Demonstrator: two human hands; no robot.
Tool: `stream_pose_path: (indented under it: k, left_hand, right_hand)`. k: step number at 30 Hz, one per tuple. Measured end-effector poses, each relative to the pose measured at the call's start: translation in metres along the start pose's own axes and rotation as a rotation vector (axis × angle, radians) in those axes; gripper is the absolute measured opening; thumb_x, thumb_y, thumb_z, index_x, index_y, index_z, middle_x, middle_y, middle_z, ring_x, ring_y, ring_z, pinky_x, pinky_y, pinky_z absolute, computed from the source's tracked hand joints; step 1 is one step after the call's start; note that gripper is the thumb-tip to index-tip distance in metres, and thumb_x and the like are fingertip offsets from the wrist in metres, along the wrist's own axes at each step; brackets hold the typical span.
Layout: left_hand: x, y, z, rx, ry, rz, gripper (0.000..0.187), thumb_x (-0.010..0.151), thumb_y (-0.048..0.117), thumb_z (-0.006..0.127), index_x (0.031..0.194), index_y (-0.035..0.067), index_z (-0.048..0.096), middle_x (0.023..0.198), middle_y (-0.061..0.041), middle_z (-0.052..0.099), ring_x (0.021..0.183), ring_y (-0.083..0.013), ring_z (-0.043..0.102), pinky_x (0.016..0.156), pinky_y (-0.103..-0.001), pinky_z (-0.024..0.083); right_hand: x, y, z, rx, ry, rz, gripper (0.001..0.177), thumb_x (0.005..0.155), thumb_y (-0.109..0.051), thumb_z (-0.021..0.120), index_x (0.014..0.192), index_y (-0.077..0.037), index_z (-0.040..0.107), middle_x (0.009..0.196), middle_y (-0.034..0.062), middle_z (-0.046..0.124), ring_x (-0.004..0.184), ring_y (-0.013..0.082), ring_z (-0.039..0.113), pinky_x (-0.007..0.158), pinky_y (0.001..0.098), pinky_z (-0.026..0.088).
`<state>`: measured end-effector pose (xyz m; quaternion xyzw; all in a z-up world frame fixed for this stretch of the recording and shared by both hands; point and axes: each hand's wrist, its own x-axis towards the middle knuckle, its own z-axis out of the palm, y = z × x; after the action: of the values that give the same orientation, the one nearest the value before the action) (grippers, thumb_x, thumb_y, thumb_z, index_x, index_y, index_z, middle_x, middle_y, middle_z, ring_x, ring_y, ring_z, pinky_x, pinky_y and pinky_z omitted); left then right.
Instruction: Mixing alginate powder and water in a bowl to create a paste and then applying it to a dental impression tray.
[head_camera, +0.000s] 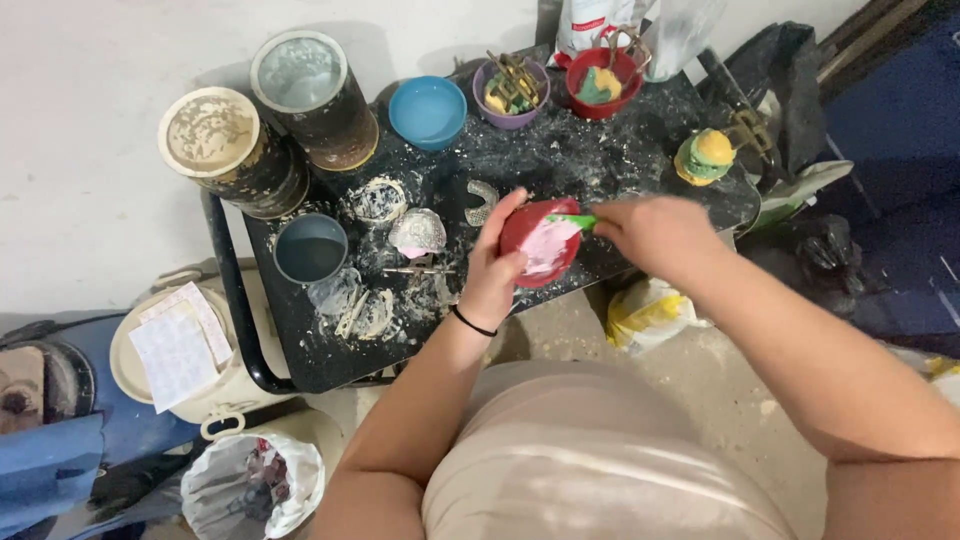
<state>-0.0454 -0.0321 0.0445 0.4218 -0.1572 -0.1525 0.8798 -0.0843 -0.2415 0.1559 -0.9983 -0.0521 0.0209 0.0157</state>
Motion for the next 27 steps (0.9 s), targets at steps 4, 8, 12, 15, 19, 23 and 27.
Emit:
stream_pose_path:
  k: [4,8,12,15,19,23,27]
  left_hand:
    - [0.005,-0.024,-0.008,-0.165,-0.162,-0.118,0.098,0.074,0.028,0.084,0.159,0.016,0.036,0.157,-0.01,0.041,0.142,-0.0275,0.046,0.116,-0.048,0.046]
    - [0.013,-0.021,0.011,-0.069,0.066,-0.176,0.05,0.093,0.042,0.075,0.127,0.014,0.052,0.119,-0.006,0.056,0.109,-0.0169,0.058,0.091,-0.033,0.053]
    - [0.013,0.008,0.03,0.021,0.213,0.04,0.042,0.09,0.023,0.078,0.119,0.016,0.048,0.127,-0.015,0.06,0.118,-0.0237,0.058,0.1,-0.039,0.044]
    - [0.018,-0.005,0.021,-0.035,0.273,0.162,0.041,0.092,0.021,0.078,0.116,0.018,0.045,0.124,-0.011,0.061,0.119,-0.0223,0.058,0.1,-0.04,0.044]
    - [0.028,-0.015,0.013,-0.035,0.29,0.267,0.043,0.09,0.034,0.078,0.115,0.018,0.047,0.122,-0.01,0.061,0.119,-0.0224,0.059,0.103,-0.04,0.044]
    - [0.031,-0.016,0.011,0.048,0.227,0.386,0.069,0.084,0.066,0.08,0.119,0.017,0.049,0.126,-0.011,0.06,0.121,-0.019,0.057,0.108,-0.037,0.041]
    - [0.03,-0.022,0.017,0.059,0.271,0.318,0.062,0.087,0.054,0.083,0.121,0.017,0.047,0.129,-0.009,0.057,0.122,-0.0173,0.053,0.109,-0.037,0.039]
  right_hand:
    - [0.003,0.022,-0.016,-0.297,0.551,-0.4,0.011,0.097,-0.023,0.077,0.106,-0.021,0.082,0.076,0.0016,0.066,0.071,0.0205,0.068,0.063,0.0309,0.058]
    - [0.004,0.024,-0.007,-0.401,0.56,-0.434,0.017,0.097,-0.027,0.073,0.113,-0.025,0.08,0.078,0.0009,0.066,0.075,0.0185,0.066,0.069,0.0322,0.057]
    - [-0.008,0.017,0.039,-0.203,0.262,-0.055,0.027,0.101,-0.035,0.067,0.127,-0.026,0.069,0.077,0.0039,0.071,0.074,0.0248,0.075,0.066,0.0416,0.062]
    - [-0.033,-0.039,0.068,0.296,-0.019,0.182,0.029,0.103,-0.031,0.059,0.125,-0.014,0.067,0.082,0.0213,0.076,0.084,0.0441,0.075,0.072,0.0574,0.059]
    - [-0.038,-0.061,0.089,0.829,-0.122,0.326,0.034,0.103,-0.038,0.061,0.126,-0.017,0.072,0.094,0.0159,0.079,0.097,0.0383,0.075,0.081,0.0482,0.059]
    - [-0.04,-0.06,0.051,1.593,-0.156,0.319,0.029,0.105,-0.017,0.058,0.079,-0.007,0.063,0.045,0.0019,0.045,0.032,0.0104,0.042,0.033,0.0224,0.032]
    - [-0.034,-0.039,0.029,0.803,0.145,0.262,0.024,0.096,-0.029,0.073,0.11,-0.011,0.08,0.095,0.0138,0.08,0.098,0.0361,0.075,0.084,0.0459,0.057]
